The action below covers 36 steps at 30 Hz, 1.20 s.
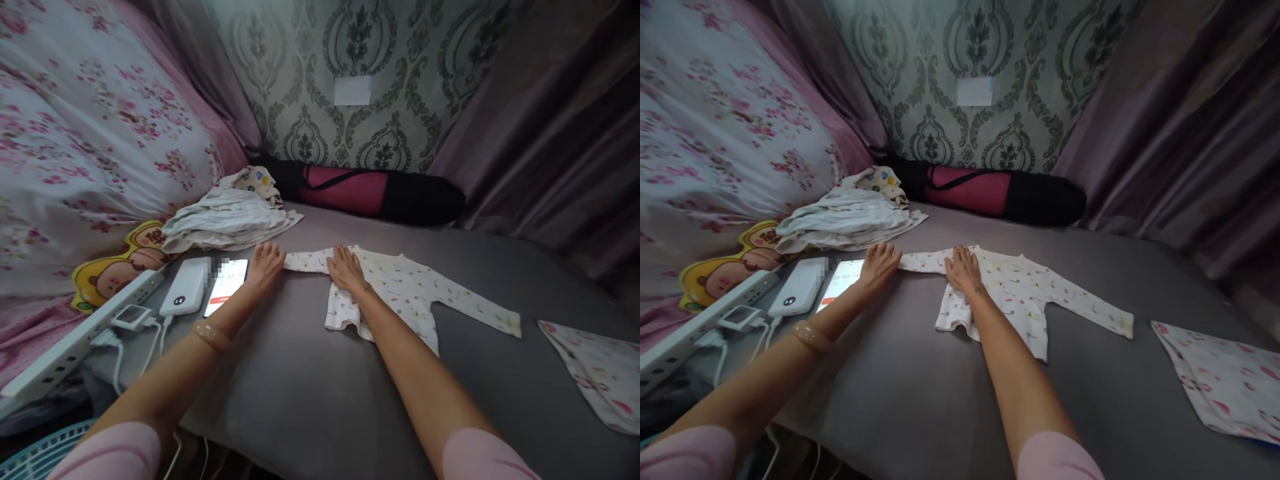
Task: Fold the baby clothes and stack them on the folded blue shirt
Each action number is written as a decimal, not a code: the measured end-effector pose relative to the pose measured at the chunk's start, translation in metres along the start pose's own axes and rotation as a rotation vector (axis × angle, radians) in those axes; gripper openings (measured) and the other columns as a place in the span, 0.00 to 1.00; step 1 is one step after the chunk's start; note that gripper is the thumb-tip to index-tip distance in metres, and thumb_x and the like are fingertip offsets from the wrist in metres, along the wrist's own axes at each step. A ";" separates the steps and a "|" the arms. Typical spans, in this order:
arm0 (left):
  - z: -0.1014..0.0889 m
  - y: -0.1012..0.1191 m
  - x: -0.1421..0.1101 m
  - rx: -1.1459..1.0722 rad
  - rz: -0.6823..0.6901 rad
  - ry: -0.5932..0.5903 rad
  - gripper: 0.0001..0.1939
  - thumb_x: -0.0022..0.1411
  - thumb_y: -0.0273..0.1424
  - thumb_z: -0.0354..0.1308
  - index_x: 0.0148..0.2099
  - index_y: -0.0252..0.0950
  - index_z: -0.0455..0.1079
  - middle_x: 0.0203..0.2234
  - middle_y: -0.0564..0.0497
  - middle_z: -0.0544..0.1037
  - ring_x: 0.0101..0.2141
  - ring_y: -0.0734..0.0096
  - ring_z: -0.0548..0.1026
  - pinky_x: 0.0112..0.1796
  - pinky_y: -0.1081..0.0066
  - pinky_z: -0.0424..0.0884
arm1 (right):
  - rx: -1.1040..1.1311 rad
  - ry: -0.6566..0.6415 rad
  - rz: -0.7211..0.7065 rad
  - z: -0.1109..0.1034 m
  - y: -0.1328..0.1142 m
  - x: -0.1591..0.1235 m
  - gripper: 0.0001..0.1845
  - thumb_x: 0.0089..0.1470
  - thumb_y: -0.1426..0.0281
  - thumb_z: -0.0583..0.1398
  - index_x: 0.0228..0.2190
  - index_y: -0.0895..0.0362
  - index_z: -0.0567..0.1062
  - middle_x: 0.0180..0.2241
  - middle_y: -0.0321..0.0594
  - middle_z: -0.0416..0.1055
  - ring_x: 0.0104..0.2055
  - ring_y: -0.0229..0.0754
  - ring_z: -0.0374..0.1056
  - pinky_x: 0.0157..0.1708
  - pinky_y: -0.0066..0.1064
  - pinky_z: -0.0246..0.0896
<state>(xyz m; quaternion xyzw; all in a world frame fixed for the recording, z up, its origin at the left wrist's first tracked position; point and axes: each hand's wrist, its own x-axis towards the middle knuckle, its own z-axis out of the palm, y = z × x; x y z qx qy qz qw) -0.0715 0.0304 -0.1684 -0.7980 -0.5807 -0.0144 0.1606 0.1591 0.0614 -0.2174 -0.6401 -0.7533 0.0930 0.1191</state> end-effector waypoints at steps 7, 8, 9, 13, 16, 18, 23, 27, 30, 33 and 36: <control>0.015 -0.018 0.017 -0.157 -0.223 -0.208 0.17 0.63 0.27 0.44 0.51 0.33 0.67 0.48 0.37 0.72 0.51 0.51 0.67 0.47 0.57 0.62 | -0.035 -0.043 0.004 -0.001 -0.001 0.002 0.35 0.64 0.56 0.39 0.65 0.64 0.50 0.68 0.51 0.41 0.69 0.49 0.35 0.64 0.43 0.28; 0.016 -0.015 0.024 -0.220 -0.257 -0.223 0.17 0.64 0.30 0.44 0.52 0.34 0.66 0.50 0.38 0.72 0.51 0.52 0.67 0.47 0.58 0.62 | -0.035 -0.045 0.007 -0.001 -0.001 0.002 0.35 0.64 0.56 0.39 0.65 0.64 0.50 0.68 0.51 0.41 0.69 0.49 0.35 0.64 0.43 0.28; 0.018 -0.013 0.031 -0.272 -0.284 -0.240 0.17 0.65 0.33 0.43 0.52 0.35 0.66 0.51 0.38 0.71 0.52 0.52 0.67 0.48 0.58 0.62 | -0.035 -0.048 0.009 -0.001 -0.001 0.002 0.35 0.64 0.56 0.39 0.65 0.63 0.50 0.68 0.50 0.41 0.69 0.49 0.34 0.64 0.43 0.28; 0.024 -0.007 0.053 -0.379 -0.385 -0.319 0.18 0.62 0.43 0.51 0.44 0.36 0.70 0.47 0.39 0.75 0.51 0.52 0.70 0.48 0.60 0.62 | -0.035 -0.072 0.017 -0.001 -0.001 0.003 0.34 0.65 0.57 0.38 0.65 0.62 0.50 0.68 0.49 0.40 0.69 0.48 0.34 0.64 0.43 0.27; 0.024 -0.009 0.060 -0.514 -0.448 -0.361 0.12 0.57 0.40 0.57 0.38 0.37 0.70 0.37 0.44 0.78 0.44 0.57 0.74 0.42 0.66 0.65 | -0.025 -0.076 0.020 -0.002 -0.001 0.004 0.34 0.65 0.58 0.38 0.65 0.63 0.49 0.68 0.49 0.41 0.69 0.49 0.34 0.64 0.43 0.27; 0.022 -0.011 0.061 -0.669 -0.476 -0.319 0.10 0.56 0.37 0.58 0.35 0.36 0.69 0.32 0.47 0.77 0.38 0.62 0.74 0.36 0.71 0.66 | -0.022 -0.062 0.026 -0.001 -0.002 0.004 0.33 0.65 0.59 0.38 0.65 0.63 0.49 0.68 0.49 0.41 0.69 0.49 0.35 0.64 0.43 0.28; 0.021 -0.011 0.058 -0.866 -0.604 -0.158 0.10 0.62 0.33 0.50 0.43 0.34 0.66 0.32 0.47 0.75 0.32 0.68 0.74 0.30 0.74 0.66 | -0.028 -0.031 0.029 -0.001 -0.004 0.002 0.32 0.64 0.60 0.40 0.65 0.62 0.50 0.67 0.48 0.43 0.69 0.49 0.37 0.64 0.42 0.28; 0.025 -0.007 0.050 -0.485 -0.437 -0.115 0.14 0.65 0.27 0.43 0.51 0.34 0.62 0.41 0.39 0.75 0.41 0.59 0.75 0.39 0.68 0.68 | -0.040 -0.022 0.032 -0.002 -0.005 0.002 0.32 0.64 0.60 0.41 0.65 0.60 0.51 0.67 0.48 0.44 0.68 0.49 0.37 0.64 0.43 0.29; 0.031 -0.003 0.045 -0.262 -0.312 -0.144 0.17 0.65 0.23 0.39 0.53 0.33 0.61 0.43 0.36 0.74 0.42 0.55 0.76 0.39 0.64 0.69 | -0.045 -0.012 0.031 -0.002 -0.004 0.001 0.31 0.64 0.59 0.41 0.65 0.58 0.52 0.67 0.47 0.45 0.68 0.49 0.38 0.64 0.43 0.29; 0.038 0.001 0.046 -0.172 -0.317 -0.176 0.18 0.66 0.23 0.36 0.52 0.30 0.62 0.44 0.34 0.73 0.41 0.53 0.76 0.38 0.62 0.70 | -0.053 -0.017 0.035 0.000 -0.005 0.000 0.30 0.64 0.60 0.42 0.64 0.55 0.54 0.67 0.46 0.45 0.68 0.49 0.38 0.64 0.43 0.29; 0.042 0.003 0.048 -0.154 -0.351 -0.182 0.18 0.66 0.23 0.35 0.52 0.27 0.62 0.44 0.31 0.72 0.42 0.50 0.76 0.38 0.59 0.71 | -0.042 -0.017 0.033 0.000 -0.006 0.001 0.29 0.64 0.60 0.43 0.64 0.55 0.54 0.68 0.45 0.43 0.69 0.48 0.36 0.64 0.43 0.28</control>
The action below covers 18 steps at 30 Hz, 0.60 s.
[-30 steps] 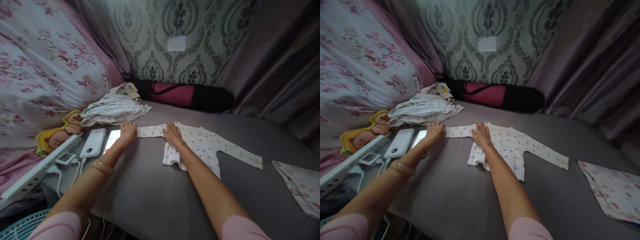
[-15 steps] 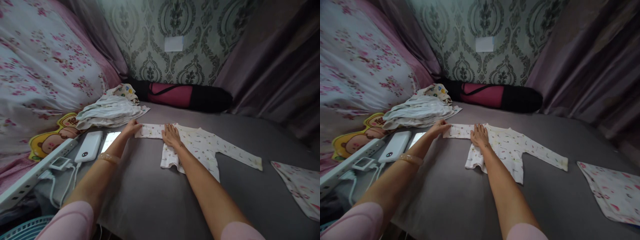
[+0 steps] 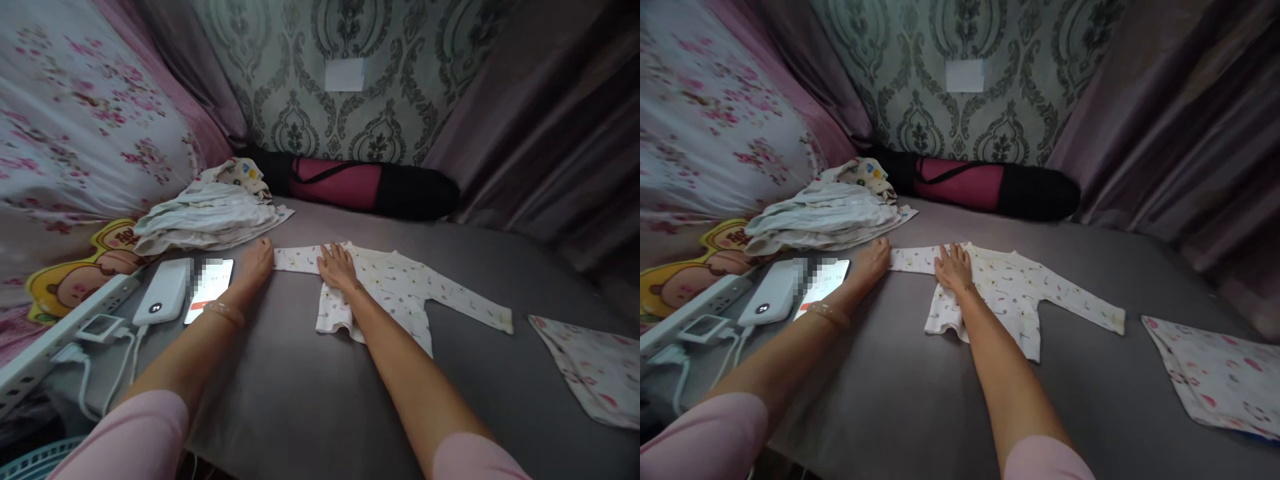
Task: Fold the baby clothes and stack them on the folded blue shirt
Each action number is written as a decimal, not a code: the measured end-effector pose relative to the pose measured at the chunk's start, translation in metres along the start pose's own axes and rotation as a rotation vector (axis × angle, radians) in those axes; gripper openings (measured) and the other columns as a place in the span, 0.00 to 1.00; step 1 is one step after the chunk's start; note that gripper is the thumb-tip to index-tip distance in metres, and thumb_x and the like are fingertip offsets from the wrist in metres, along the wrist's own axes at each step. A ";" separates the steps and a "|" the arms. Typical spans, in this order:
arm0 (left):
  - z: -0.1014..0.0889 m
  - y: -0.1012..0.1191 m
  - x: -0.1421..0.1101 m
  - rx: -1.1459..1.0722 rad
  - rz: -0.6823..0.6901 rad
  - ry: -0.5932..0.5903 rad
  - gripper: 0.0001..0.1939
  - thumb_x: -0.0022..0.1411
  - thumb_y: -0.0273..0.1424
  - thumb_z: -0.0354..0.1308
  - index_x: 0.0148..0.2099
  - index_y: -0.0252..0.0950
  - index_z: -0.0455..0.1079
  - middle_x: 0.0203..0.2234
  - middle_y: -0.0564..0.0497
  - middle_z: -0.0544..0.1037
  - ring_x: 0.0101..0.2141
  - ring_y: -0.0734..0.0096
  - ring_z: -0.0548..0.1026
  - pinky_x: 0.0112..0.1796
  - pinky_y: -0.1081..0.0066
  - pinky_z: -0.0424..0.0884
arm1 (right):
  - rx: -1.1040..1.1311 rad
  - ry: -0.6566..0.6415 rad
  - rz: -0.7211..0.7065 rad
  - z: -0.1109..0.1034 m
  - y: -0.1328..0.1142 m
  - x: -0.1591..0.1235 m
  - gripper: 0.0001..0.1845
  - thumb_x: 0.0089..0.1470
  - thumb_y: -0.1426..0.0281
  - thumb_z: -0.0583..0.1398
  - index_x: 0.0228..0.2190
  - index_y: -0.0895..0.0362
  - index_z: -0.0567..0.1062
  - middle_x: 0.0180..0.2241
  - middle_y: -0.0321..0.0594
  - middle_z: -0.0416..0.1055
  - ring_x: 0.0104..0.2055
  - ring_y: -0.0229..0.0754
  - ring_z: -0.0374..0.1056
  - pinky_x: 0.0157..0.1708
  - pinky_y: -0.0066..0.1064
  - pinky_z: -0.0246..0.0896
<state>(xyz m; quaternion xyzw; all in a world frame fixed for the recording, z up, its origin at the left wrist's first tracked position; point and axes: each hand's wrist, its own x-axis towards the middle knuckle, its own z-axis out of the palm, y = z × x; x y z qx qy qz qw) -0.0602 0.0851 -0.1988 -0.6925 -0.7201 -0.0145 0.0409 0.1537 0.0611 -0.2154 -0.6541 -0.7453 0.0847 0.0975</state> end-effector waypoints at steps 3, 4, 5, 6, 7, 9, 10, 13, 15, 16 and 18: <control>-0.002 -0.001 0.000 -0.076 -0.040 0.005 0.19 0.69 0.31 0.38 0.53 0.25 0.62 0.45 0.30 0.72 0.44 0.49 0.75 0.40 0.59 0.71 | 0.094 -0.092 0.004 -0.009 0.002 0.005 0.32 0.64 0.57 0.43 0.64 0.57 0.53 0.68 0.47 0.40 0.69 0.49 0.33 0.65 0.45 0.25; -0.005 -0.001 -0.001 -0.115 -0.071 0.014 0.21 0.69 0.35 0.39 0.53 0.24 0.62 0.46 0.29 0.72 0.45 0.48 0.75 0.41 0.59 0.70 | 0.163 -0.143 0.008 -0.014 0.004 0.006 0.33 0.64 0.56 0.42 0.65 0.58 0.51 0.68 0.47 0.39 0.69 0.49 0.32 0.65 0.45 0.26; -0.008 -0.001 -0.003 -0.152 -0.108 0.033 0.24 0.69 0.39 0.41 0.54 0.23 0.61 0.47 0.27 0.71 0.46 0.47 0.74 0.41 0.60 0.70 | 0.246 -0.181 0.009 -0.021 0.008 0.006 0.34 0.64 0.55 0.41 0.65 0.58 0.50 0.68 0.47 0.39 0.69 0.48 0.32 0.65 0.44 0.28; -0.012 -0.001 -0.007 -0.184 -0.149 0.061 0.27 0.68 0.42 0.41 0.55 0.21 0.61 0.49 0.26 0.69 0.47 0.46 0.74 0.42 0.60 0.70 | 0.335 -0.187 0.011 -0.030 0.013 0.004 0.35 0.64 0.54 0.40 0.65 0.59 0.49 0.68 0.47 0.39 0.69 0.47 0.34 0.65 0.43 0.31; -0.016 -0.001 -0.012 -0.208 -0.180 0.092 0.29 0.67 0.44 0.42 0.55 0.20 0.61 0.50 0.24 0.68 0.47 0.46 0.73 0.42 0.60 0.69 | 0.417 -0.147 0.001 -0.038 0.020 0.000 0.34 0.64 0.55 0.40 0.65 0.59 0.49 0.68 0.46 0.41 0.69 0.45 0.37 0.65 0.41 0.36; -0.024 0.002 -0.026 -0.240 -0.161 0.122 0.29 0.66 0.44 0.44 0.54 0.21 0.63 0.51 0.26 0.68 0.46 0.47 0.73 0.41 0.61 0.69 | 0.520 0.006 -0.024 -0.056 0.039 -0.017 0.31 0.64 0.58 0.44 0.64 0.58 0.54 0.65 0.46 0.50 0.66 0.44 0.48 0.62 0.39 0.45; -0.028 0.005 -0.035 -0.251 -0.116 0.102 0.27 0.66 0.43 0.45 0.52 0.23 0.66 0.50 0.28 0.70 0.45 0.49 0.74 0.41 0.63 0.68 | 0.546 0.087 -0.030 -0.063 0.050 -0.030 0.29 0.63 0.60 0.48 0.62 0.57 0.59 0.63 0.46 0.57 0.63 0.44 0.54 0.61 0.38 0.49; -0.035 0.021 -0.066 -0.291 0.080 -0.105 0.21 0.64 0.40 0.47 0.42 0.29 0.74 0.37 0.39 0.78 0.40 0.57 0.75 0.39 0.68 0.67 | 0.586 0.231 0.067 -0.079 0.088 -0.078 0.18 0.60 0.66 0.53 0.49 0.58 0.73 0.49 0.46 0.73 0.49 0.42 0.70 0.51 0.36 0.62; -0.038 0.036 -0.086 -0.313 0.180 -0.258 0.21 0.63 0.40 0.48 0.36 0.31 0.76 0.29 0.43 0.78 0.34 0.60 0.75 0.35 0.69 0.65 | 0.621 0.203 0.209 -0.083 0.113 -0.111 0.14 0.60 0.67 0.53 0.40 0.58 0.76 0.39 0.44 0.77 0.37 0.39 0.74 0.40 0.31 0.68; -0.038 0.043 -0.095 -0.315 0.216 -0.306 0.21 0.63 0.41 0.48 0.34 0.31 0.77 0.26 0.44 0.77 0.32 0.62 0.75 0.34 0.70 0.65 | 0.632 0.179 0.285 -0.084 0.123 -0.127 0.13 0.59 0.68 0.53 0.36 0.59 0.76 0.35 0.43 0.78 0.32 0.37 0.74 0.34 0.27 0.68; -0.038 0.056 -0.109 -0.307 0.267 -0.343 0.22 0.63 0.41 0.48 0.31 0.32 0.77 0.24 0.46 0.77 0.31 0.63 0.74 0.33 0.70 0.63 | 0.639 0.124 0.437 -0.083 0.140 -0.154 0.11 0.58 0.68 0.55 0.32 0.60 0.75 0.30 0.43 0.77 0.25 0.34 0.71 0.25 0.22 0.65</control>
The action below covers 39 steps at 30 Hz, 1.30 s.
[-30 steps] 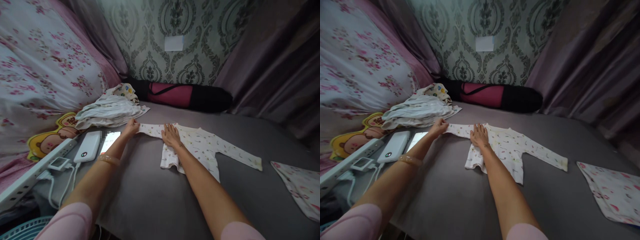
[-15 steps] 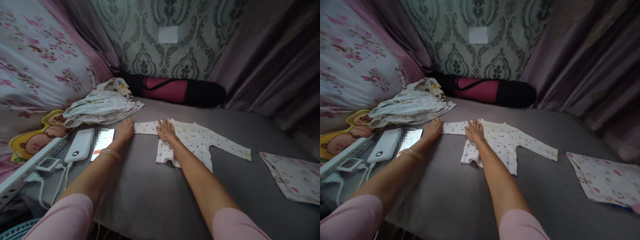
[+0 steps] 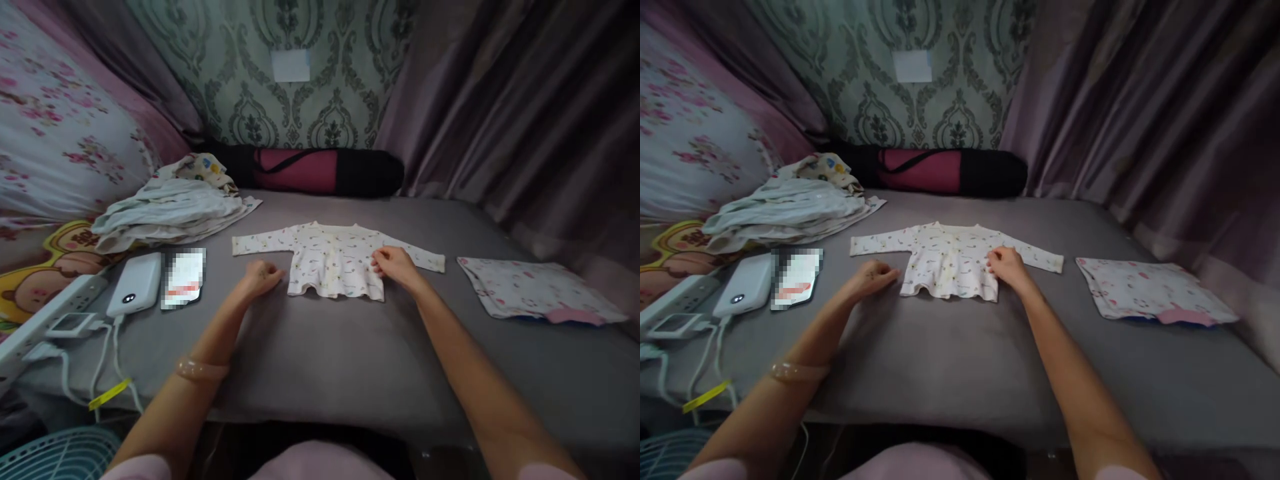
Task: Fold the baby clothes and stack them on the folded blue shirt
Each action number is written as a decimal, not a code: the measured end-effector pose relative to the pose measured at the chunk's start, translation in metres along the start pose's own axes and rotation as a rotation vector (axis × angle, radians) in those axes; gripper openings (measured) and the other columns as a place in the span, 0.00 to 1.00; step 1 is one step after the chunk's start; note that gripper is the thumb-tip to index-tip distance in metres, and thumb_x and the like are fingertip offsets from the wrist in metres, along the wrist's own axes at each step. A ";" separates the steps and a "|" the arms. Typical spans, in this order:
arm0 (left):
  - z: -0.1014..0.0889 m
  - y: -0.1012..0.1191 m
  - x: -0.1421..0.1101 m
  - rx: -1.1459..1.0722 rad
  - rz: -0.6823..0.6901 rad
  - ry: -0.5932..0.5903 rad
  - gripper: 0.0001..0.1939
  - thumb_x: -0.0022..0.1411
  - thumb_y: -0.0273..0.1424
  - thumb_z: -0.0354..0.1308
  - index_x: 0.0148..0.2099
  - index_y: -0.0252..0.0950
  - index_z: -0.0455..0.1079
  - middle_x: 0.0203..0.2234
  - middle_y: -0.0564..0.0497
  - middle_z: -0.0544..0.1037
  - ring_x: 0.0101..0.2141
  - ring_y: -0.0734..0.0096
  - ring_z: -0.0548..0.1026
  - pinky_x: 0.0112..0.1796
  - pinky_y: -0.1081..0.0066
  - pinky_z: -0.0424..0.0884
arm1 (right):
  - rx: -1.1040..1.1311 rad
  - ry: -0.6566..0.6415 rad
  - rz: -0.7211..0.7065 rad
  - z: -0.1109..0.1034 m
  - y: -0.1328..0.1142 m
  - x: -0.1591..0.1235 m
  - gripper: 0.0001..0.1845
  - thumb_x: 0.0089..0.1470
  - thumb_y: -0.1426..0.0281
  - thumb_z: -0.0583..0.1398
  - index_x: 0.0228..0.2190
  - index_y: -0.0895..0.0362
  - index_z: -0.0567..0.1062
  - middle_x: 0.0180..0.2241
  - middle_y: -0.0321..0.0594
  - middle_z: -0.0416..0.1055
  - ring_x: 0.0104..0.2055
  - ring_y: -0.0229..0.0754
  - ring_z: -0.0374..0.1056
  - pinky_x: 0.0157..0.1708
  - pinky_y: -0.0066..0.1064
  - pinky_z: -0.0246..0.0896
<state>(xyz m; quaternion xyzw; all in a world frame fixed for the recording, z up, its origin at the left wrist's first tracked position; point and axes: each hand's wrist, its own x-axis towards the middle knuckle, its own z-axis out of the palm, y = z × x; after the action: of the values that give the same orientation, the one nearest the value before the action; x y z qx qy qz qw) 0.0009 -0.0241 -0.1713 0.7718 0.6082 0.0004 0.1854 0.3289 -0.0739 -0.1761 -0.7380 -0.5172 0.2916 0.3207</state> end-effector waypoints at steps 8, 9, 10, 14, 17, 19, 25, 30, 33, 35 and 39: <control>0.024 0.009 -0.014 -0.043 0.010 0.126 0.21 0.59 0.44 0.51 0.29 0.34 0.77 0.28 0.44 0.77 0.32 0.60 0.72 0.33 0.68 0.62 | -0.405 -0.115 0.199 -0.012 0.029 -0.041 0.22 0.57 0.58 0.54 0.20 0.58 0.74 0.13 0.37 0.67 0.16 0.36 0.63 0.19 0.24 0.52; 0.026 0.008 -0.015 -0.077 0.015 0.137 0.21 0.58 0.45 0.52 0.28 0.34 0.76 0.27 0.44 0.76 0.31 0.61 0.72 0.32 0.68 0.62 | -0.444 -0.116 0.168 -0.010 0.028 -0.044 0.22 0.56 0.57 0.54 0.20 0.57 0.74 0.14 0.37 0.68 0.18 0.37 0.65 0.20 0.25 0.52; 0.029 0.007 -0.015 -0.112 0.020 0.152 0.21 0.57 0.46 0.53 0.28 0.34 0.76 0.25 0.45 0.76 0.30 0.62 0.71 0.31 0.69 0.62 | -0.472 -0.109 0.133 -0.009 0.025 -0.048 0.22 0.55 0.55 0.55 0.20 0.57 0.74 0.16 0.39 0.69 0.21 0.38 0.67 0.21 0.26 0.51; 0.036 0.007 -0.018 -0.247 0.028 0.203 0.19 0.51 0.47 0.57 0.24 0.35 0.73 0.21 0.49 0.72 0.28 0.65 0.69 0.27 0.71 0.59 | -0.526 -0.035 0.048 -0.002 0.017 -0.060 0.15 0.50 0.56 0.60 0.26 0.56 0.75 0.29 0.42 0.75 0.31 0.42 0.70 0.25 0.28 0.51; 0.038 0.008 -0.020 -0.393 0.026 0.185 0.18 0.49 0.46 0.58 0.24 0.35 0.71 0.18 0.52 0.69 0.24 0.69 0.67 0.24 0.73 0.57 | -0.497 0.008 0.033 0.001 0.018 -0.062 0.12 0.50 0.59 0.60 0.28 0.55 0.73 0.31 0.42 0.75 0.32 0.41 0.69 0.27 0.27 0.52; 0.037 0.009 -0.021 -0.499 0.020 0.182 0.18 0.49 0.47 0.57 0.25 0.35 0.69 0.17 0.53 0.68 0.22 0.71 0.65 0.23 0.74 0.56 | -0.417 0.014 0.045 0.000 0.022 -0.061 0.11 0.52 0.60 0.58 0.28 0.56 0.72 0.27 0.40 0.74 0.28 0.39 0.68 0.26 0.27 0.52; 0.031 0.009 -0.028 -0.642 0.041 0.202 0.17 0.54 0.45 0.55 0.40 0.37 0.65 0.21 0.57 0.70 0.22 0.74 0.64 0.25 0.75 0.59 | -0.182 -0.043 0.061 -0.009 0.038 -0.056 0.19 0.53 0.61 0.57 0.45 0.57 0.68 0.19 0.30 0.68 0.17 0.35 0.60 0.21 0.26 0.52; 0.024 0.008 -0.033 -0.355 0.135 0.171 0.20 0.61 0.43 0.49 0.50 0.39 0.67 0.22 0.55 0.71 0.26 0.70 0.69 0.30 0.73 0.62 | -0.264 -0.119 -0.113 -0.018 0.041 -0.058 0.26 0.56 0.64 0.55 0.56 0.52 0.66 0.27 0.34 0.73 0.26 0.39 0.67 0.28 0.28 0.58; 0.024 0.004 -0.034 -0.235 0.209 0.140 0.21 0.65 0.42 0.44 0.51 0.39 0.70 0.30 0.50 0.77 0.32 0.65 0.73 0.35 0.71 0.64 | -0.291 -0.181 -0.204 -0.020 0.044 -0.057 0.23 0.57 0.66 0.54 0.54 0.51 0.71 0.46 0.41 0.75 0.42 0.44 0.70 0.42 0.33 0.62; 0.024 0.001 -0.033 -0.195 0.247 0.145 0.22 0.66 0.42 0.42 0.51 0.39 0.71 0.38 0.47 0.78 0.37 0.62 0.75 0.38 0.70 0.65 | -0.302 -0.213 -0.206 -0.022 0.046 -0.056 0.21 0.58 0.65 0.54 0.51 0.50 0.74 0.49 0.42 0.73 0.48 0.46 0.68 0.47 0.35 0.60; 0.026 -0.005 -0.032 -0.132 0.298 0.166 0.22 0.67 0.42 0.41 0.53 0.38 0.70 0.43 0.45 0.77 0.40 0.60 0.74 0.40 0.68 0.65 | -0.327 -0.257 -0.161 -0.027 0.046 -0.057 0.21 0.58 0.62 0.54 0.52 0.50 0.73 0.39 0.40 0.77 0.41 0.45 0.70 0.42 0.34 0.62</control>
<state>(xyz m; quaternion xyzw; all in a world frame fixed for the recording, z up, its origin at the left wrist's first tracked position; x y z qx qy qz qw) -0.0063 -0.0610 -0.1894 0.8370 0.4987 0.1313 0.1827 0.3591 -0.1441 -0.1892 -0.6932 -0.6515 0.2690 0.1507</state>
